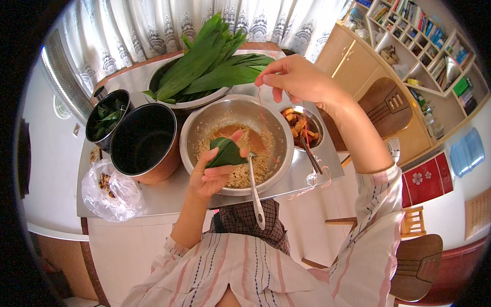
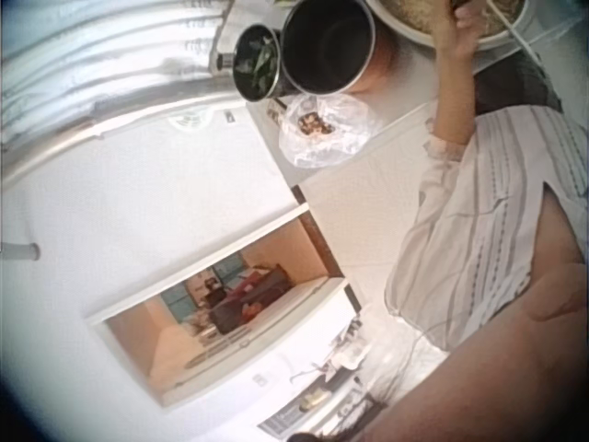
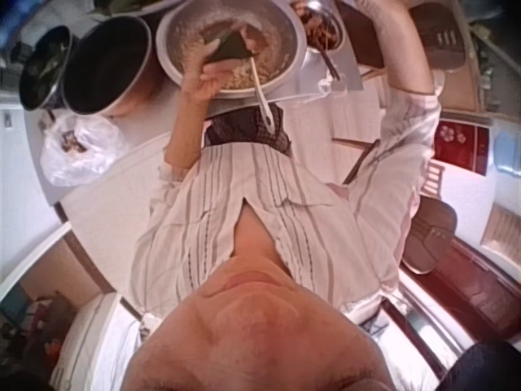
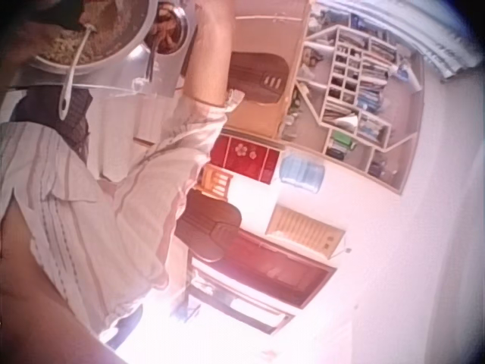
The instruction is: The person wraps zongzi by folding leaves into a cone, filling them with rice and other ingredients using a spoon and chopsticks, and then securing the bundle with red string.
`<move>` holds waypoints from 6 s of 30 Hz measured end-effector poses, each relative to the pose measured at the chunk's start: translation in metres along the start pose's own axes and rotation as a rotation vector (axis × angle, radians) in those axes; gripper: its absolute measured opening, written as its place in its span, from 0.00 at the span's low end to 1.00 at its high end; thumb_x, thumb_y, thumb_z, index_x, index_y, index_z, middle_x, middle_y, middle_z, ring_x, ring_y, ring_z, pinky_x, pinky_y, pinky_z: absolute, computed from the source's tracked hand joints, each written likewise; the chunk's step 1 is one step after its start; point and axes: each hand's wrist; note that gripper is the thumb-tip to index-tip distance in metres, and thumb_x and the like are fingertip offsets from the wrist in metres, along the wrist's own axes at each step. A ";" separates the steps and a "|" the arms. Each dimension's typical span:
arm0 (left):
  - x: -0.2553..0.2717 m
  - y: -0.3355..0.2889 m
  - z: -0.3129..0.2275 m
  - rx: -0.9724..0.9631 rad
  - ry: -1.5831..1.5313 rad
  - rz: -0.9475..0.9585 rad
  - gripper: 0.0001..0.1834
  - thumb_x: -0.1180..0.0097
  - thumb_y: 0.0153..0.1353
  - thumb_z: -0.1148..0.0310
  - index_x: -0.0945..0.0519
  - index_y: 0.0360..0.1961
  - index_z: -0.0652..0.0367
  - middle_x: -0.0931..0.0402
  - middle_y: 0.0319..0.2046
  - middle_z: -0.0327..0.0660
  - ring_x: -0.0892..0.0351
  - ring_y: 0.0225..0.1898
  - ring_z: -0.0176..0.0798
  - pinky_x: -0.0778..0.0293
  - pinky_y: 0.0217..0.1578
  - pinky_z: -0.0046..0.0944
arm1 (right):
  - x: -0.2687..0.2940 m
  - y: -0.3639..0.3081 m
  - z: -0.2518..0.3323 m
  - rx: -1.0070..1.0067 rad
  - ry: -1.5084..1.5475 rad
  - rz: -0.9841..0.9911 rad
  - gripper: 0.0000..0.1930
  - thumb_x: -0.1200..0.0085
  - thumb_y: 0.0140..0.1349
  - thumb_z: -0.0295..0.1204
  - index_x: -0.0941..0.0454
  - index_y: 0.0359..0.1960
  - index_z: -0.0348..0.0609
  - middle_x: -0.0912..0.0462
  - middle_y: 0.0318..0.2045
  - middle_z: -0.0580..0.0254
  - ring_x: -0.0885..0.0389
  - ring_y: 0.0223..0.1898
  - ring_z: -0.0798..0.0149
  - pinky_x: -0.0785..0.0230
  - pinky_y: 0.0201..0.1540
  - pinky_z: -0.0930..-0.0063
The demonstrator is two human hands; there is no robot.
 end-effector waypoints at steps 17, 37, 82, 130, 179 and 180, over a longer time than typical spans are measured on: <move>0.011 0.022 0.002 -0.137 -0.019 0.188 0.33 0.49 0.59 0.74 0.48 0.64 0.62 0.34 0.52 0.50 0.35 0.18 0.25 0.36 0.13 0.17 | -0.027 -0.078 -0.015 -0.081 0.108 0.361 0.07 0.49 0.59 0.26 0.19 0.33 0.38 0.27 0.21 0.73 0.33 0.23 0.81 0.42 0.23 0.86; 0.020 0.028 0.004 -0.360 1.242 -0.545 0.31 0.44 0.54 0.77 0.44 0.58 0.64 0.29 0.29 0.43 0.30 0.18 0.32 0.33 0.17 0.32 | -0.068 -0.133 -0.077 0.344 -0.447 0.019 0.07 0.44 0.49 0.21 0.19 0.32 0.44 0.21 0.21 0.58 0.24 0.20 0.57 0.34 0.23 0.69; 0.017 0.019 -0.009 -0.345 2.436 -0.674 0.36 0.41 0.46 0.74 0.44 0.55 0.68 0.39 0.51 0.62 0.28 0.42 0.65 0.29 0.42 0.51 | -0.039 -0.104 -0.047 0.532 -0.006 -0.201 0.05 0.46 0.55 0.20 0.20 0.32 0.37 0.20 0.23 0.62 0.29 0.18 0.71 0.38 0.23 0.80; -0.016 -0.009 -0.009 -0.212 0.829 -0.361 0.23 0.43 0.52 0.77 0.34 0.50 0.68 0.30 0.34 0.40 0.37 0.22 0.26 0.38 0.20 0.23 | -0.153 -0.023 -0.131 0.334 1.869 -0.078 0.07 0.58 0.66 0.29 0.32 0.30 0.43 0.36 0.20 0.69 0.31 0.29 0.70 0.41 0.59 0.60; 0.007 0.014 0.005 -0.460 2.102 -0.524 0.32 0.36 0.44 0.73 0.39 0.50 0.61 0.34 0.43 0.47 0.32 0.46 0.41 0.35 0.48 0.38 | -0.154 -0.053 -0.088 0.288 0.021 -0.244 0.05 0.56 0.60 0.25 0.33 0.29 0.34 0.28 0.27 0.45 0.28 0.30 0.42 0.37 0.32 0.57; 0.008 0.013 0.006 -0.516 2.137 -0.504 0.32 0.37 0.44 0.73 0.39 0.50 0.61 0.35 0.44 0.47 0.32 0.47 0.42 0.36 0.49 0.38 | -0.155 -0.055 -0.089 0.301 0.008 -0.245 0.05 0.57 0.60 0.25 0.33 0.29 0.34 0.29 0.27 0.45 0.28 0.30 0.42 0.37 0.32 0.57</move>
Point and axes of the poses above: each hand's wrist, its own y-axis towards the middle knuckle, its own x-axis out of the back of the hand, z = x × y
